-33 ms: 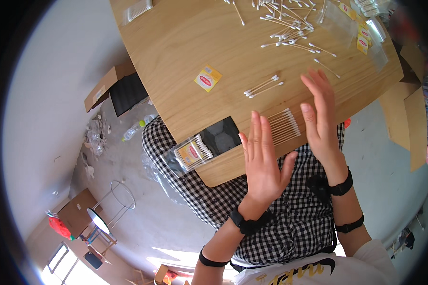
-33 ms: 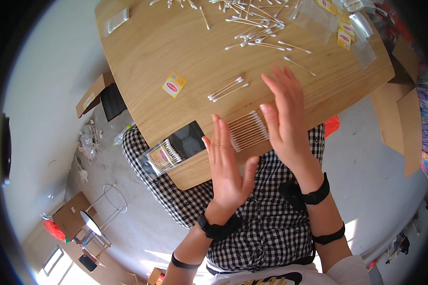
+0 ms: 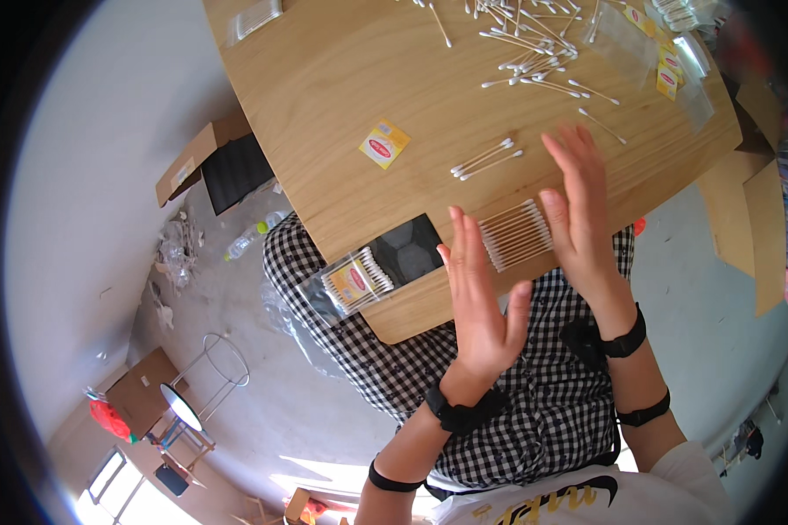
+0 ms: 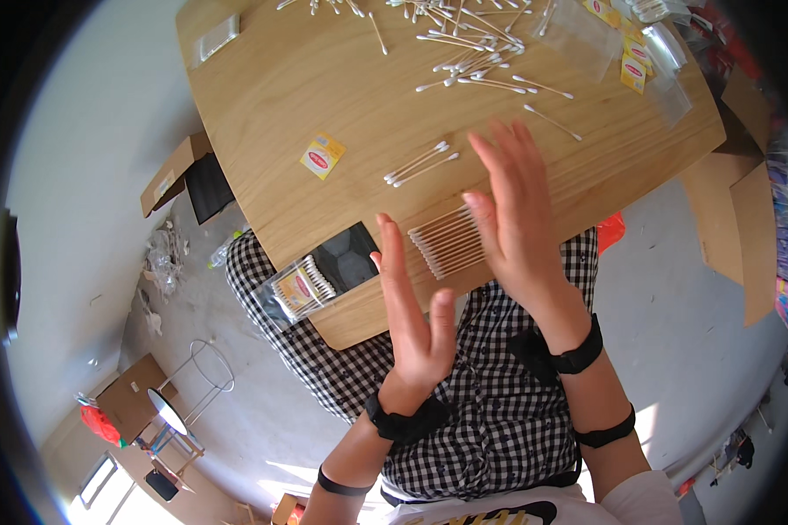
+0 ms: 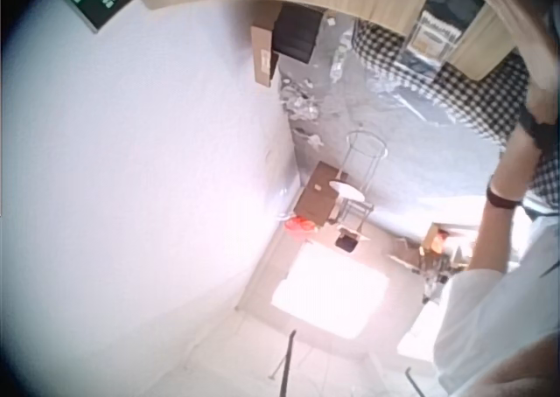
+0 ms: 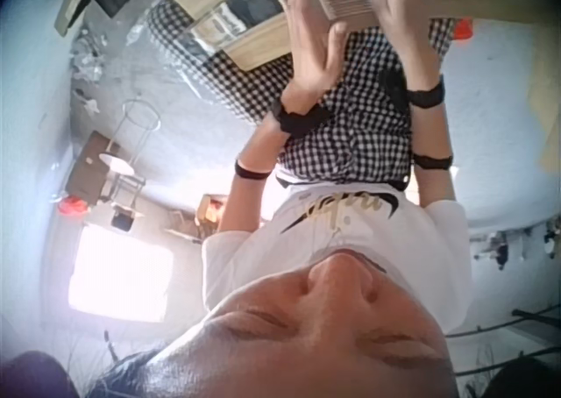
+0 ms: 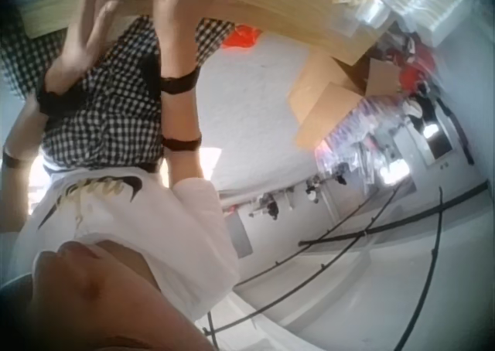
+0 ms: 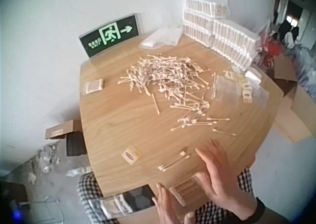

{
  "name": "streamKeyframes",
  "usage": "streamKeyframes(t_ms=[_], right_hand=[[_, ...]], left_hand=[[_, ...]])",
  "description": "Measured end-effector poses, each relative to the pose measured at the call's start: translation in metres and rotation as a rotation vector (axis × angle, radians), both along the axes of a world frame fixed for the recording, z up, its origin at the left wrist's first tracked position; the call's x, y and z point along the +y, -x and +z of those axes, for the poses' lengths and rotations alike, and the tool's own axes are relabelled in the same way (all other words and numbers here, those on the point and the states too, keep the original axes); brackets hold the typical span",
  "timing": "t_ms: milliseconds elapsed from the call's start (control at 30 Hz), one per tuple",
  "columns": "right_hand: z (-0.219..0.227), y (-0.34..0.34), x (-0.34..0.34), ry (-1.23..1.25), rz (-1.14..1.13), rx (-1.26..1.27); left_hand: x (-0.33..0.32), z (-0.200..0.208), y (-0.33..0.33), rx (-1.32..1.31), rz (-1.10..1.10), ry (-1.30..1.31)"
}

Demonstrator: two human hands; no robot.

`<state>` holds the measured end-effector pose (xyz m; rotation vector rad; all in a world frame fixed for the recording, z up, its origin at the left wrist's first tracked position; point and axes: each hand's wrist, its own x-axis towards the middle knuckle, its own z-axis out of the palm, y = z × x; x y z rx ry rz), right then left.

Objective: The recorder is manually counting and arranging cotton swabs into small plastic bags for packaging.

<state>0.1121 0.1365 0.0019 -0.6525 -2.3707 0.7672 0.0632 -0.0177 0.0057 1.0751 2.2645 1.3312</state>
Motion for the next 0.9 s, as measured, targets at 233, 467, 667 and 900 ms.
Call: streamKeyframes(t_ms=[233,467,667,900], right_hand=[[-0.017,0.035,-0.022,-0.242,0.018,-0.26],[-0.013,0.038,-0.026,-0.295,0.086,-0.295],[-0.017,0.057,-0.042,-0.222,0.166,-0.215],[-0.012,0.093,-0.067,-0.226,0.204,-0.178]], left_hand=[[0.018,0.002,-0.002,-0.583,0.307,-0.556],[0.033,-0.01,-0.013,-0.586,0.258,-0.64],[0.015,-0.001,0.004,-0.626,0.42,-0.735],[-0.004,-0.006,0.027,-0.618,0.527,-0.815]])
